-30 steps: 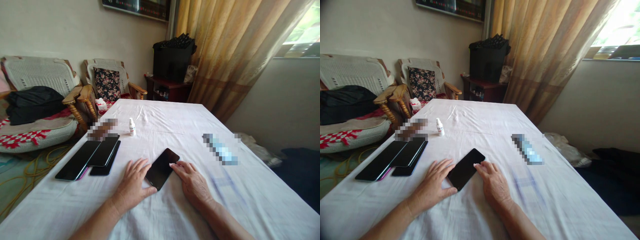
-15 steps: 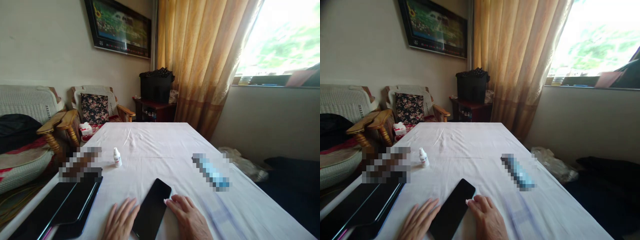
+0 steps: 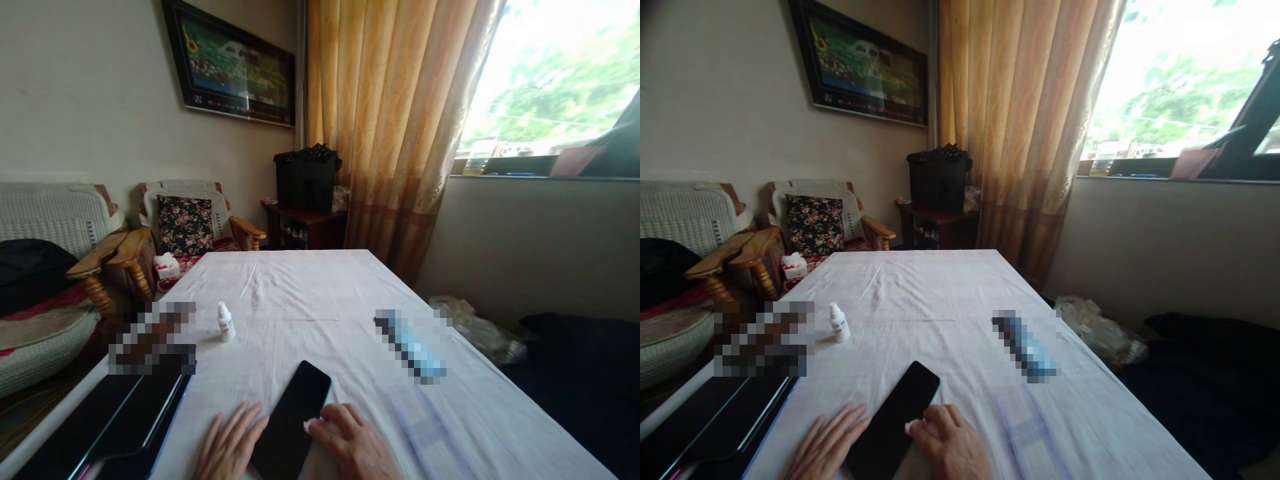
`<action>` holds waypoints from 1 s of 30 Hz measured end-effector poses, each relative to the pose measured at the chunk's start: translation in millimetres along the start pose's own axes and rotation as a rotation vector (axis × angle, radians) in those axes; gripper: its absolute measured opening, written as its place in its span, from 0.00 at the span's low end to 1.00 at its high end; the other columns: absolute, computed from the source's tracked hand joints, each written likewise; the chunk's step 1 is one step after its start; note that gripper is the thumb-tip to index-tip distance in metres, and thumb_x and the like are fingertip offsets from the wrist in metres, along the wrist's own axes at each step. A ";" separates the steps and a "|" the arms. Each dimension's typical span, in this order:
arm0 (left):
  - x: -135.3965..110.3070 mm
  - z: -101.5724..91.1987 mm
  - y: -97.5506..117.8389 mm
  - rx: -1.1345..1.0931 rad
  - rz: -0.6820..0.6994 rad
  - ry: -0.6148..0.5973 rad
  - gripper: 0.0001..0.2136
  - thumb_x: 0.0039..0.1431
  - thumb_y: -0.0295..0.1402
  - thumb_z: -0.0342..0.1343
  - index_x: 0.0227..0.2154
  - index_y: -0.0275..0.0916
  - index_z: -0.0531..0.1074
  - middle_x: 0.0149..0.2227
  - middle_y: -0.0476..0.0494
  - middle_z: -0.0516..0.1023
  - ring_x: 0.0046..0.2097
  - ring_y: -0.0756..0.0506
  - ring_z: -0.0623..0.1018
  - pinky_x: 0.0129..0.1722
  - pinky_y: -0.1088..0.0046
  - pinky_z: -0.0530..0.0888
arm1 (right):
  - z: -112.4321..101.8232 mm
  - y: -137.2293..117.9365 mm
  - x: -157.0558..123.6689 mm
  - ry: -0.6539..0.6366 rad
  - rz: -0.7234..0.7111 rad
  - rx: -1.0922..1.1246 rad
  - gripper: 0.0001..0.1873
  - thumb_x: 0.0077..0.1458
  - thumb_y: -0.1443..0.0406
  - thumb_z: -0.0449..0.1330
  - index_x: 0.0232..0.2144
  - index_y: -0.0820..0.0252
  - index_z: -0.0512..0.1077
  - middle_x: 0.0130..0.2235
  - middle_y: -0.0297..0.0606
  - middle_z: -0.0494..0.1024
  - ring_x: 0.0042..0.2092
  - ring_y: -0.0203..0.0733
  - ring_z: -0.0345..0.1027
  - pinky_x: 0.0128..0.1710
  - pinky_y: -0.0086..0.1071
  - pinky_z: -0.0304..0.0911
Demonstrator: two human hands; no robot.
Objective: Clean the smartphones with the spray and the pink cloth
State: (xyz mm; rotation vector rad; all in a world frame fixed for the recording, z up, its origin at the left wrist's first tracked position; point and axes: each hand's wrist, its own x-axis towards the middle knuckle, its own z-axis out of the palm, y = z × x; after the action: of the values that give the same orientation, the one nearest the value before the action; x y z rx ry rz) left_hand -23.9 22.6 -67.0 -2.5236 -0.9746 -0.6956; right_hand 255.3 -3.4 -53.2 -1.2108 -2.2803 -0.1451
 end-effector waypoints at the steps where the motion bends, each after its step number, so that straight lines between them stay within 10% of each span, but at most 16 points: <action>1: 0.2 -1.1 1.5 0.000 -0.010 -0.004 0.40 0.53 0.40 0.59 0.67 0.45 0.48 0.57 0.47 0.74 0.53 0.39 0.76 0.49 0.64 0.72 | -3.4 -1.2 1.2 -0.035 0.048 0.015 0.21 0.57 0.70 0.61 0.51 0.47 0.72 0.45 0.36 0.77 0.41 0.41 0.72 0.37 0.29 0.70; 8: 4.3 -3.4 6.2 -0.017 -0.020 0.015 0.35 0.47 0.43 0.64 0.58 0.43 0.61 0.56 0.44 0.75 0.53 0.38 0.76 0.50 0.62 0.72 | -16.1 -9.1 9.8 -0.163 0.283 -0.004 0.30 0.54 0.79 0.55 0.55 0.48 0.71 0.48 0.38 0.76 0.46 0.44 0.70 0.45 0.33 0.69; 18: 8.0 0.4 12.0 -0.032 -0.045 0.090 0.32 0.50 0.50 0.63 0.55 0.41 0.64 0.53 0.41 0.77 0.51 0.36 0.78 0.48 0.60 0.74 | -27.9 -15.2 9.5 -0.215 0.114 0.058 0.23 0.61 0.71 0.53 0.55 0.47 0.71 0.50 0.39 0.75 0.47 0.43 0.68 0.45 0.32 0.66; 30: 23.3 4.1 -3.6 -0.221 0.027 -0.197 0.44 0.52 0.51 0.61 0.67 0.44 0.47 0.65 0.37 0.62 0.62 0.33 0.66 0.60 0.52 0.64 | -27.3 0.3 27.1 -0.223 0.366 -0.004 0.30 0.56 0.78 0.51 0.55 0.47 0.72 0.51 0.39 0.75 0.50 0.42 0.68 0.47 0.31 0.65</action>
State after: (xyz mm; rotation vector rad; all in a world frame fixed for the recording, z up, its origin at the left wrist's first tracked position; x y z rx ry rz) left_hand -10.2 39.4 -56.9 -2.8372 -0.9727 -0.5829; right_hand 254.9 7.4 -16.3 -1.6939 -2.1924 0.1278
